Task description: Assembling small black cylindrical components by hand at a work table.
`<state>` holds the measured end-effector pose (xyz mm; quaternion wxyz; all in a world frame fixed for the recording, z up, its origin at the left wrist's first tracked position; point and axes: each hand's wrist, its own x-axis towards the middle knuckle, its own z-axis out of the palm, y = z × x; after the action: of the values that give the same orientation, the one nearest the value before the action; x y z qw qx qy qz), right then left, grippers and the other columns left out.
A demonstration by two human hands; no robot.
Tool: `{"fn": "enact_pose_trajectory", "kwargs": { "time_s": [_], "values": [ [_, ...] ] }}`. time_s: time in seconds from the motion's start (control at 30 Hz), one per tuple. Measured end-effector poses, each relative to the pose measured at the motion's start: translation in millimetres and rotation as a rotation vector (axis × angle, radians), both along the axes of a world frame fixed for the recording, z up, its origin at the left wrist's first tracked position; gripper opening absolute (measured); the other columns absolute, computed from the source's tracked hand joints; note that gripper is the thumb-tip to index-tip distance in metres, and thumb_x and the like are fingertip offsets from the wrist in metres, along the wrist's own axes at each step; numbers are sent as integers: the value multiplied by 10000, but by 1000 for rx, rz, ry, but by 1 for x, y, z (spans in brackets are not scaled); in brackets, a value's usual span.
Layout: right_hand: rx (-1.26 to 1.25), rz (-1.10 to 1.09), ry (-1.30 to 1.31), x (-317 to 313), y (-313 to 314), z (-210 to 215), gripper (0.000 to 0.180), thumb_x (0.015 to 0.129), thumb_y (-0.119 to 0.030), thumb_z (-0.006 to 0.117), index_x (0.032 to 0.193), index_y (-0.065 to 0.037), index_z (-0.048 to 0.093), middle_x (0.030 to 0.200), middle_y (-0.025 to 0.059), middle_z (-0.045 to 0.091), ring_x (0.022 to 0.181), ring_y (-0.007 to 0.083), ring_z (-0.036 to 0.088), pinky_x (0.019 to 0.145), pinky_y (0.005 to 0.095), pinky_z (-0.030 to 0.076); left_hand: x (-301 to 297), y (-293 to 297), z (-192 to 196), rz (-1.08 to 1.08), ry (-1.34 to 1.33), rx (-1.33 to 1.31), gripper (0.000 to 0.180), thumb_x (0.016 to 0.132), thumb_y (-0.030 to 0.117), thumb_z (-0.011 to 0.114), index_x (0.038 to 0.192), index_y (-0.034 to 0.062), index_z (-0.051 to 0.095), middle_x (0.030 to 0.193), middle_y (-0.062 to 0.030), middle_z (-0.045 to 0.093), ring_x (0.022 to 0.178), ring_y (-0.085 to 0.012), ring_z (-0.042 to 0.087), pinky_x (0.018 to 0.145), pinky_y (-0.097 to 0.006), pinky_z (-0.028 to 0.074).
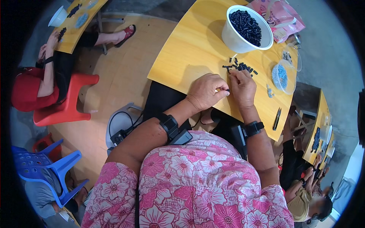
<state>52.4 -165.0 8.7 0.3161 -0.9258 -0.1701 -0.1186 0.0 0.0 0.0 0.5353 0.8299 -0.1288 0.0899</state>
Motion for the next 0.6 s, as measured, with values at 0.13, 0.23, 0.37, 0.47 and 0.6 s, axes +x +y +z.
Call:
{"fn": "enact_pose_trajectory", "kwargs": {
  "time_s": [0.13,0.23,0.37,0.47,0.6],
  "values": [
    [28,-5,-20,-3,-2,-2,54,845,-112,678,870,-83,716,806,117,646,731,340,658,641,387,525,2,3,-1,-2,-5,26,114,778,169,738,778,82,664,803,-72,664,812,-299,622,719,-398,499],
    [83,-11,18,-10,-8,-1,50,835,-80,682,868,-75,719,795,119,645,710,322,658,640,366,525,0,3,-1,-3,6,32,102,787,170,726,780,85,668,800,-64,664,813,-291,624,721,-396,499],
    [84,-49,57,-22,-17,5,68,814,-38,699,876,-55,722,788,122,649,702,295,660,648,335,523,1,-1,2,0,21,36,96,789,168,720,783,86,673,800,-59,664,819,-281,626,731,-393,501],
    [173,-21,55,-28,-24,1,86,804,-31,709,884,-58,726,801,120,658,714,293,659,658,333,526,2,-2,2,-9,17,26,98,784,166,723,788,81,677,804,-66,664,825,-279,625,735,-392,499],
    [166,-42,14,-36,-33,6,112,793,-22,721,895,-66,731,817,120,663,718,278,656,665,330,528,2,-1,-1,-16,0,70,109,791,193,720,793,90,681,818,-61,653,851,-288,621,746,-403,501]
  ]
}}
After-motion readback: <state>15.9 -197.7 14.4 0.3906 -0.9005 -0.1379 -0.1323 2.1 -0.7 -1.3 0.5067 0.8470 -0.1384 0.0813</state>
